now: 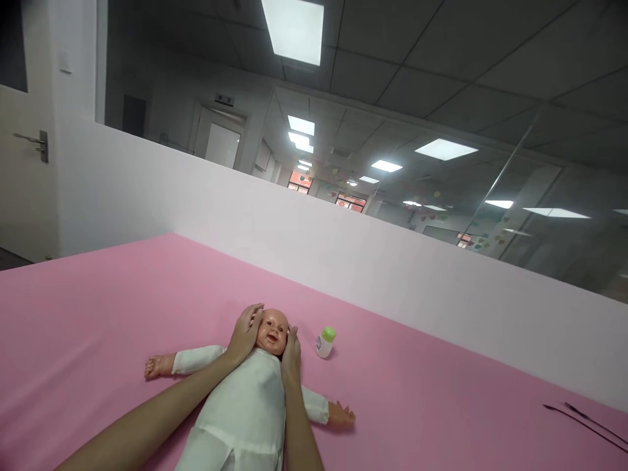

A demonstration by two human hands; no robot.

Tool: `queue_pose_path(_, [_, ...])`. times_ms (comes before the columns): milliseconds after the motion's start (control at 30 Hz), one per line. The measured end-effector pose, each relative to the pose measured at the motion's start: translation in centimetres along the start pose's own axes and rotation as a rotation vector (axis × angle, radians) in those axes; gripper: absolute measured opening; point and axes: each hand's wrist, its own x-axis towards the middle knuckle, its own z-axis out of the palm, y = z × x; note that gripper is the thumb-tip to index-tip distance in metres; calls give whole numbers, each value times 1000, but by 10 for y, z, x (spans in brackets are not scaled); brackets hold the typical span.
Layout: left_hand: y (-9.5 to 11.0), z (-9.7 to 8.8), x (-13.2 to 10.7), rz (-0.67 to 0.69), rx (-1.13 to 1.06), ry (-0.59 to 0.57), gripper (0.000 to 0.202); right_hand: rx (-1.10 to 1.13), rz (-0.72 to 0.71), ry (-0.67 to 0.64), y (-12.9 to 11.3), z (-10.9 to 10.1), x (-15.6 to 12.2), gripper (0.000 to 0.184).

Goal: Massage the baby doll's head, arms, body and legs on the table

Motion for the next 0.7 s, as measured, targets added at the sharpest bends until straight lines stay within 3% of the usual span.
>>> queue_pose_path(200, [21, -29, -27, 121, 174, -173, 31, -223, -34, 124, -7, -6, -9, 85])
queue_pose_path(333, [34, -45, -41, 108, 138, -173, 28, -338, -142, 171, -20, -6, -17, 69])
queue_pose_path(433, [56, -46, -43, 131, 113, -196, 25, -377, -238, 157, -38, -11, -27, 58])
queue_pose_path(533, [82, -31, -43, 130, 16, -256, 24, -497, -331, 134, -55, -28, -35, 47])
queue_pose_path(600, [95, -9, -42, 64, -108, -290, 21, -641, -371, 141, -65, -45, -37, 42])
queue_pose_path(700, [101, 35, -38, -303, -354, -319, 15, -908, -376, 195, -79, -74, -36, 41])
